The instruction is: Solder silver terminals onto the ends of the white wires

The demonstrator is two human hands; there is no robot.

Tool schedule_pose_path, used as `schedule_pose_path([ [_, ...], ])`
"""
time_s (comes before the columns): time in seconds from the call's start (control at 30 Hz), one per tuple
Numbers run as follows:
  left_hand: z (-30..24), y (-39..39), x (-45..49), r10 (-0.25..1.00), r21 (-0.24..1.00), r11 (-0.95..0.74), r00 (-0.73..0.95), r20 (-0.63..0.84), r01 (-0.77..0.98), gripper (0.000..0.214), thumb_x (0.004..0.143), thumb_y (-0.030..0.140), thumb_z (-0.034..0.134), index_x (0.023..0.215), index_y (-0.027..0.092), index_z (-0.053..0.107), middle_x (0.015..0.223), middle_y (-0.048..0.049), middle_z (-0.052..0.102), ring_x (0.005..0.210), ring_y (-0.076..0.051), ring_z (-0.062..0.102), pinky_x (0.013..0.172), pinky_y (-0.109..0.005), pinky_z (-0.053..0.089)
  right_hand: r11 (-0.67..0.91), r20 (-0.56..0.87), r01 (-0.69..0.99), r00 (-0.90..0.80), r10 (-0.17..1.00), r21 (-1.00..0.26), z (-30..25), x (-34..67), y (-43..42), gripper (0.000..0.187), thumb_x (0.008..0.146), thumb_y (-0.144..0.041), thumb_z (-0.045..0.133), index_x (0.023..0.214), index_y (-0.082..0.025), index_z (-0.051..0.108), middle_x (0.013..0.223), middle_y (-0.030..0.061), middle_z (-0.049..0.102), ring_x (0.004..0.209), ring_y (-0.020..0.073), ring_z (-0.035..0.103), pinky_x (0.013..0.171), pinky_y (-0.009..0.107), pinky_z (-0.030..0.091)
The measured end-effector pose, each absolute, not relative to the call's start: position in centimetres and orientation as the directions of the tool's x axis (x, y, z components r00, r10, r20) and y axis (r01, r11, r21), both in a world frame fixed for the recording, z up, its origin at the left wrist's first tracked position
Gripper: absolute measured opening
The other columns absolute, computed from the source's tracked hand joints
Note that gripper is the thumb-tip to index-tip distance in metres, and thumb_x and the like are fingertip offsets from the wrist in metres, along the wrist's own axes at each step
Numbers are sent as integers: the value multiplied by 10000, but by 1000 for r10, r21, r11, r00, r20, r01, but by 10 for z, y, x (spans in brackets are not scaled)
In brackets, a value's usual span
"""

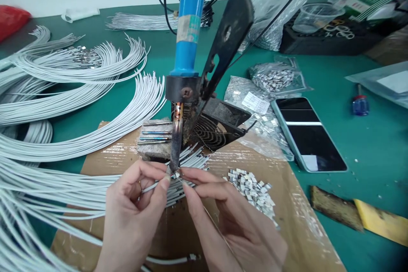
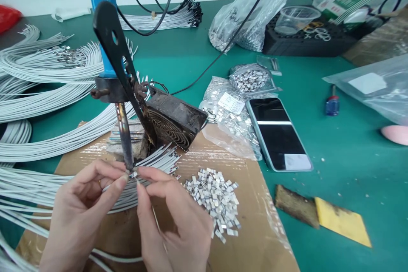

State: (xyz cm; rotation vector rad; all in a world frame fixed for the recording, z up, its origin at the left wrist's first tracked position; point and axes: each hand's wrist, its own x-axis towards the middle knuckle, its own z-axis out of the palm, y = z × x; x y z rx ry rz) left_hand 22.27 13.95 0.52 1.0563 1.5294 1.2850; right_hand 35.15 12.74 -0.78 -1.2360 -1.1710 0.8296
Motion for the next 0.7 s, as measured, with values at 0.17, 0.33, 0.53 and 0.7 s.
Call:
schedule_pose_path([
  [0.17, 3, 141, 216, 973, 986, 95, -224, -62, 139, 176, 855, 84, 741, 749, 225, 737, 873, 14, 789, 766, -111, 782, 679, -106, 586, 194, 240, 189, 265, 934, -963, -6, 350, 127, 149, 915, -140, 728, 812, -243, 692, 999, 16, 817, 846, 164, 784, 774, 233, 616],
  [0.33, 4, 140, 215, 969, 982, 130, -228, -96, 140, 154, 832, 91, 759, 740, 213, 735, 861, -1, 778, 751, -124, 777, 645, -114, 584, 200, 252, 219, 241, 937, -955, -6, 351, 127, 150, 921, -149, 709, 803, -238, 685, 1002, 7, 817, 802, 142, 777, 770, 215, 604],
  [0.53, 2, 139, 217, 951, 980, 173, -274, -141, 97, 122, 792, 112, 787, 723, 196, 732, 863, -21, 772, 745, -139, 771, 633, -130, 585, 173, 215, 184, 238, 947, -967, -9, 351, 125, 158, 924, -161, 707, 785, -231, 677, 1000, 38, 813, 867, 176, 785, 802, 246, 604],
  [0.7, 4, 133, 224, 944, 975, 218, -266, -197, 51, 116, 774, 138, 796, 708, 189, 715, 859, -30, 767, 763, -136, 755, 684, -137, 578, 126, 154, 124, 250, 956, -984, -8, 354, 122, 158, 943, -201, 698, 791, -231, 667, 991, 20, 799, 924, 159, 771, 827, 219, 590],
])
